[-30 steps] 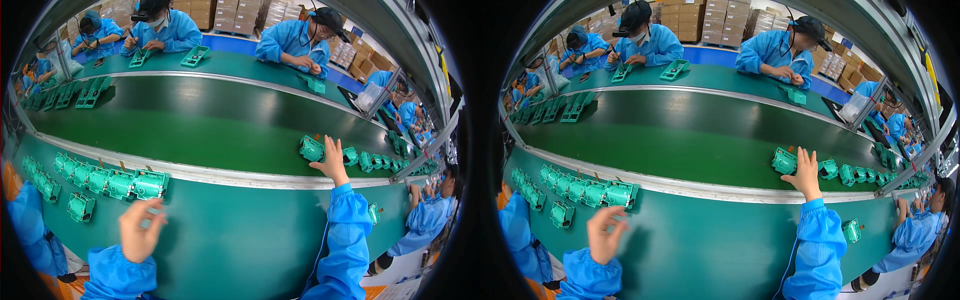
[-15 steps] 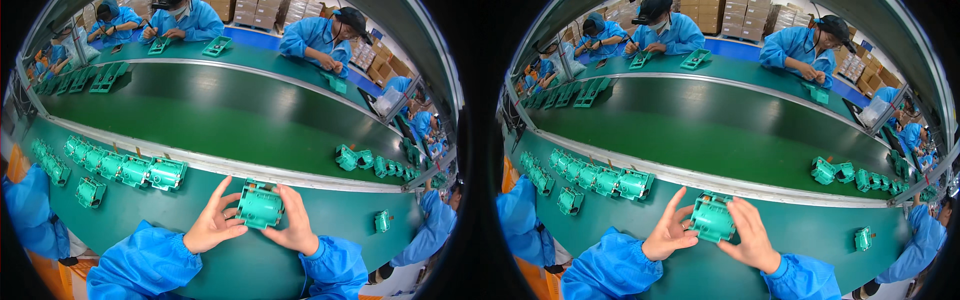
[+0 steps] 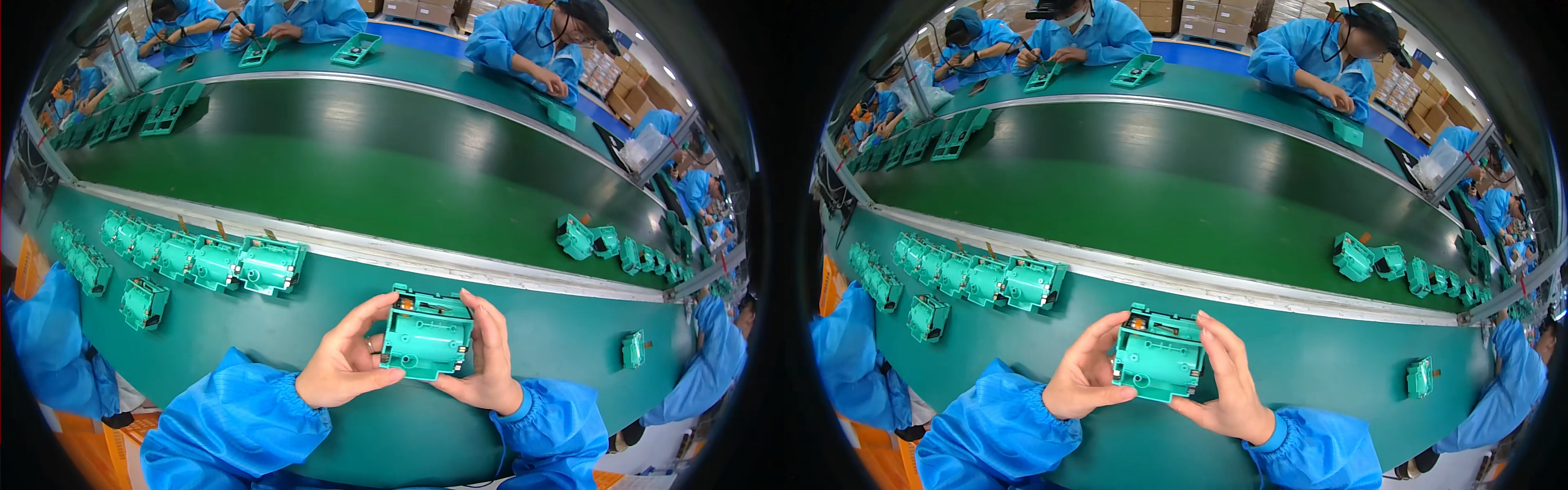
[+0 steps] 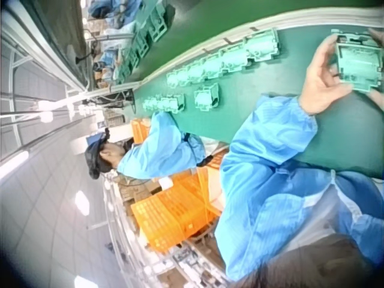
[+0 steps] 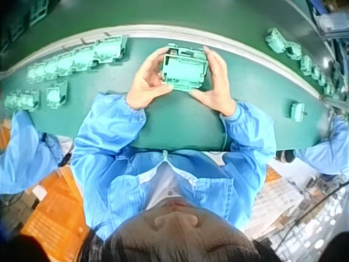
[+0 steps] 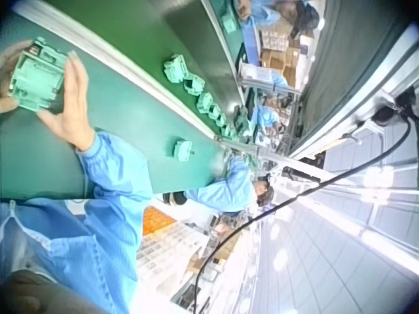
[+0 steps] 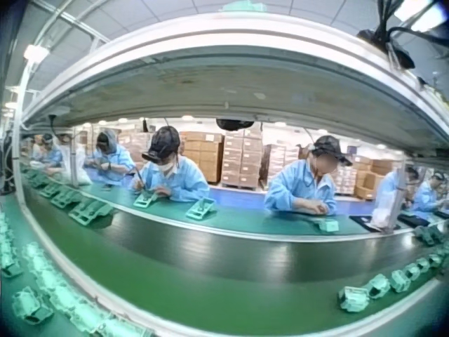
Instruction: The person assembles electronic components into a green plastic housing by hand on a factory assembly line.
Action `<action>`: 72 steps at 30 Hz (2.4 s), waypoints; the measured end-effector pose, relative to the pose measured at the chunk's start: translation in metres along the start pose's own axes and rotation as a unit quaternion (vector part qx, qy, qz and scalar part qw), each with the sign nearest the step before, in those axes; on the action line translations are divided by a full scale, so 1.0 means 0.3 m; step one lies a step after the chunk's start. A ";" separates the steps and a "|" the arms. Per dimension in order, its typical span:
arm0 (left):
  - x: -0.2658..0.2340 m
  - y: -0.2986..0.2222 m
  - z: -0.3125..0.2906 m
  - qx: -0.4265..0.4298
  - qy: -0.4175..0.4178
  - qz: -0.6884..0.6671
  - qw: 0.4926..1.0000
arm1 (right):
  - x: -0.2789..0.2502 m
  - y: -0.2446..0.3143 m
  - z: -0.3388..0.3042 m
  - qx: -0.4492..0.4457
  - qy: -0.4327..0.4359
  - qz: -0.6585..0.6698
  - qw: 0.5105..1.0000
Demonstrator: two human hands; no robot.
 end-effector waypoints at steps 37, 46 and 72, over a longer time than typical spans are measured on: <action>-0.015 0.008 0.001 0.009 -0.023 -0.066 0.998 | 0.129 -0.143 -0.086 0.379 0.002 0.642 0.666; -0.008 0.007 -0.002 0.015 0.002 -0.078 0.997 | 0.131 -0.144 -0.093 0.377 -0.001 0.647 0.662; 0.038 -0.028 -0.037 0.080 -0.083 0.378 0.919 | 0.119 -0.076 -0.097 0.312 -0.055 0.487 0.814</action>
Point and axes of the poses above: each hand's wrist, its own z-axis towards the middle knuckle, its own x-axis out of the palm, y = z × x, the point moved 9 cm from there along z, towards the middle knuckle, and after that the axes turned 1 degree about x, right-handed, at the moved point
